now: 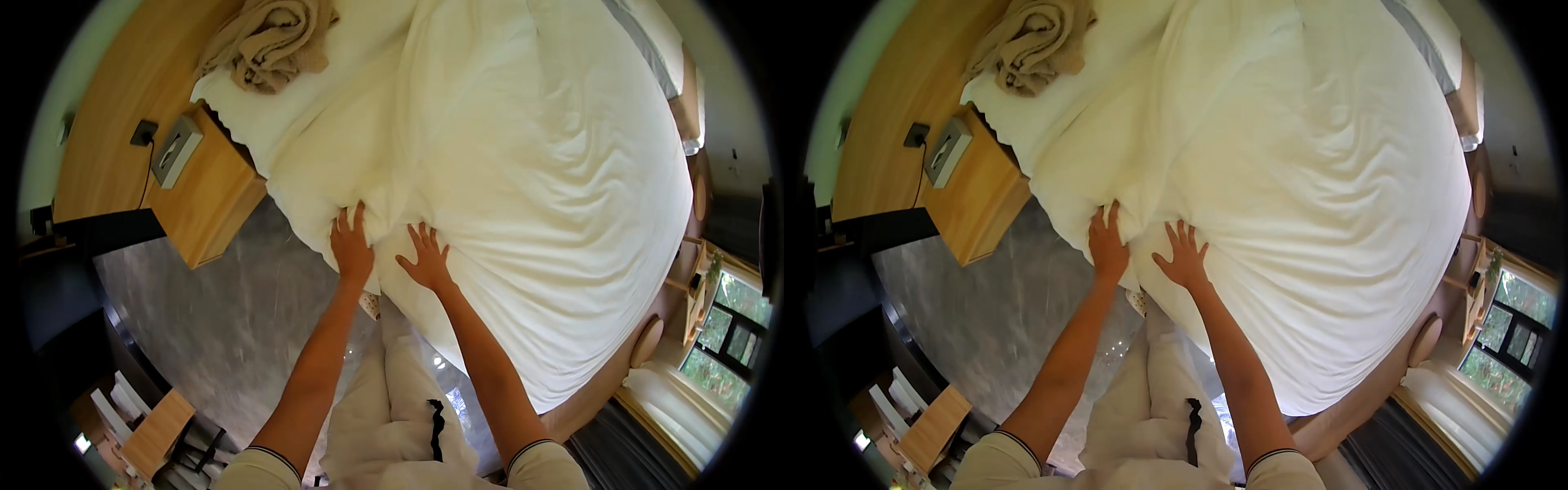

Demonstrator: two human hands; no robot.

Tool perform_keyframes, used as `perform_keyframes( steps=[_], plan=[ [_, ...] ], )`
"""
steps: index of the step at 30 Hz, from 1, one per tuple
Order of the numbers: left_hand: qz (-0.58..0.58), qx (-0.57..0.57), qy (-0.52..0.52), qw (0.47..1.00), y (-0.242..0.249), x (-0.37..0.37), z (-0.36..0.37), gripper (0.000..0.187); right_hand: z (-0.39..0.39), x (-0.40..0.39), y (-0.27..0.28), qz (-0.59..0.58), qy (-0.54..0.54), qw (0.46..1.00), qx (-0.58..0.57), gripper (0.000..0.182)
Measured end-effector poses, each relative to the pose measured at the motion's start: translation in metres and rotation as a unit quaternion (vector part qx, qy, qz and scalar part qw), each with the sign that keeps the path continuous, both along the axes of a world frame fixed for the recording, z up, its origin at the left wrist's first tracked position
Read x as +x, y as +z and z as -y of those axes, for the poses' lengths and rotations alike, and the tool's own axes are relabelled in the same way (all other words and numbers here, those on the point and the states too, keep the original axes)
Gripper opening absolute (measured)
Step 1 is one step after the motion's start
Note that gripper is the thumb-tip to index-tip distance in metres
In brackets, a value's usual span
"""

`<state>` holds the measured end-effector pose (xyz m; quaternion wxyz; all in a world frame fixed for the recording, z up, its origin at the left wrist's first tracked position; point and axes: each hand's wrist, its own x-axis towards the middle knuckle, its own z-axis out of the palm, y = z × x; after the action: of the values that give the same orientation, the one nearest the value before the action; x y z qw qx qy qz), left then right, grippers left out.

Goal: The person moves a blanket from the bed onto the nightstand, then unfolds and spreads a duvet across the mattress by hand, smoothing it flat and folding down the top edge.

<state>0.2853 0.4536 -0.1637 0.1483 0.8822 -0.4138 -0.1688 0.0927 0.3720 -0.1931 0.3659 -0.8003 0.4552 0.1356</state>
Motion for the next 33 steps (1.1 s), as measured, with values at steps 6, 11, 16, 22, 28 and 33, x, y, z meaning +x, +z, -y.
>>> perform_keyframes(
  steps=[6,11,16,22,28,33],
  plan=[
    [-0.095,0.014,-0.055,0.994,0.045,0.036,-0.035,0.091,0.096,0.077,0.063,0.228,-0.374,0.849,0.297,0.123],
    [-0.075,0.016,-0.135,0.988,0.135,0.031,-0.030,0.078,0.136,0.145,0.092,0.348,-0.316,0.878,0.094,0.130],
    [-0.107,0.014,-0.150,0.983,0.203,0.066,-0.003,0.067,0.146,0.146,0.085,0.346,-0.320,0.875,0.109,0.111],
    [-0.160,-0.018,-0.144,0.976,0.200,0.163,0.023,0.063,0.143,0.149,0.134,0.388,-0.261,0.882,-0.052,0.111],
    [-0.209,0.026,-0.110,0.971,0.242,0.268,0.089,0.058,0.174,0.221,0.233,0.411,-0.295,0.862,0.021,0.109],
    [-0.021,0.054,-0.176,0.983,0.246,0.361,0.165,0.065,0.188,0.265,0.243,0.440,-0.273,0.856,-0.009,0.109]
  ],
)
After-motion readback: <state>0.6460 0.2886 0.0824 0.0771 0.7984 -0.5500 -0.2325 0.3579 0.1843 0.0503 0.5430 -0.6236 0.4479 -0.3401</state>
